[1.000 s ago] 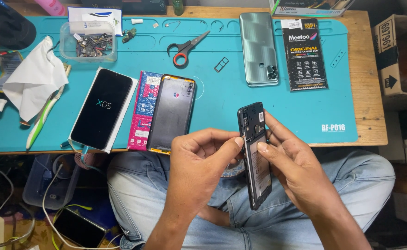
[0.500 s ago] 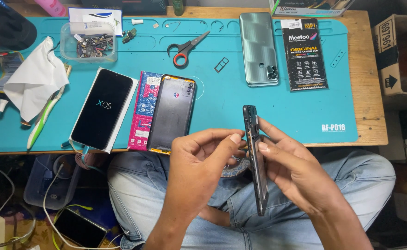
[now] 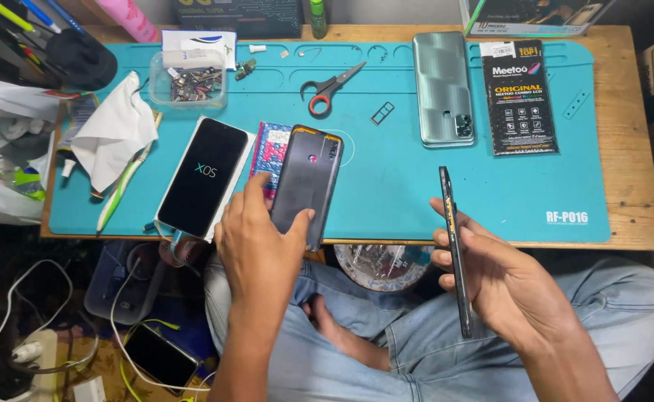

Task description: The person assembles a smartphone by attaching a purple back cover to the phone's internal chassis. They align the edges and press the cover into place, then inspect the assembled device by turning it over and checking the sides.

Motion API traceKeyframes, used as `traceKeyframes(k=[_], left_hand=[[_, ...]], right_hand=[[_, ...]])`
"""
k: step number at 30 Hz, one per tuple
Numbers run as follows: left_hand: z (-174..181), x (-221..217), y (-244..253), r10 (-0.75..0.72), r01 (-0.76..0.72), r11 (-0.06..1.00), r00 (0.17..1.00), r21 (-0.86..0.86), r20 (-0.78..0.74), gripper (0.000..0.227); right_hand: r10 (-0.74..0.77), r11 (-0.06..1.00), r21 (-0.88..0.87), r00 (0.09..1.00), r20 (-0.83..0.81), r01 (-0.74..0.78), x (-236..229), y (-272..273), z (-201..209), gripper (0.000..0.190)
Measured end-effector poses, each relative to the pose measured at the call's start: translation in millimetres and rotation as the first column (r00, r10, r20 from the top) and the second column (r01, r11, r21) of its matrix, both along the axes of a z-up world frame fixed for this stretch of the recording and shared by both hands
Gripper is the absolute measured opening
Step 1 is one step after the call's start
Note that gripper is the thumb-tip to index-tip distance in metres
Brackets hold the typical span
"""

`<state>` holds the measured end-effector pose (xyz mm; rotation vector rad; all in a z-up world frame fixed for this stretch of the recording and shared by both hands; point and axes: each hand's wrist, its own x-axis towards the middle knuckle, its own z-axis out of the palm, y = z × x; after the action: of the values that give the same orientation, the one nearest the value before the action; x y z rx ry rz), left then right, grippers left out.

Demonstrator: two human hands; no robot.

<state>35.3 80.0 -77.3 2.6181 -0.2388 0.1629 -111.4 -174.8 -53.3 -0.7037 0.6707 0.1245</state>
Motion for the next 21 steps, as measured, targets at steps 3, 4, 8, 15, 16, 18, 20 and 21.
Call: traceKeyframes(k=[3, 4, 8, 15, 16, 18, 20, 21], left_hand=[[3.9, 4.4, -3.6, 0.041, -0.049, 0.998, 0.988, -0.050, -0.152, 0.070], [7.1, 5.9, -4.0, 0.037, -0.058, 0.994, 0.975, -0.090, -0.219, 0.050], [27.8, 4.9, -10.9, -0.006, -0.109, 0.961, 0.910, -0.254, -0.414, 0.017], [68.9, -18.5, -26.4, -0.124, -0.155, 0.903, 0.800, -0.402, -0.586, 0.015], [81.0, -23.0, -30.3, -0.152, -0.194, 0.884, 0.741, -0.426, -0.654, 0.012], [93.4, -31.4, -35.8, -0.185, -0.232, 0.864, 0.679, -0.447, -0.710, 0.021], [93.6, -40.1, -39.4, -0.314, -0.197, 0.770, 0.711, -0.607, -0.629, 0.036], [93.5, -42.9, -40.1, -0.318, -0.192, 0.770, 0.712, -0.609, -0.626, 0.036]], right_hand=[[-0.024, 0.999, -0.021, 1.000, -0.008, 0.024, -3.0, -1.9, 2.5, 0.056], [-0.028, 0.998, -0.051, 0.999, -0.015, 0.028, -4.1, -2.3, 3.5, 0.054], [-0.135, 0.985, -0.126, 0.984, -0.116, 0.120, -8.2, -2.9, 6.2, 0.043], [-0.203, 0.960, -0.238, 0.955, -0.217, 0.150, -4.2, 11.9, 41.3, 0.060], [-0.183, 0.959, -0.250, 0.966, -0.184, 0.135, -8.2, 9.7, 35.4, 0.061], [-0.164, 0.957, -0.263, 0.976, -0.145, 0.122, -12.7, 8.7, 30.0, 0.062], [-0.164, 0.950, -0.281, 0.983, -0.081, 0.135, -15.1, 11.0, 30.9, 0.061], [-0.167, 0.949, -0.283, 0.983, -0.077, 0.139, -15.1, 13.2, 34.0, 0.061]])
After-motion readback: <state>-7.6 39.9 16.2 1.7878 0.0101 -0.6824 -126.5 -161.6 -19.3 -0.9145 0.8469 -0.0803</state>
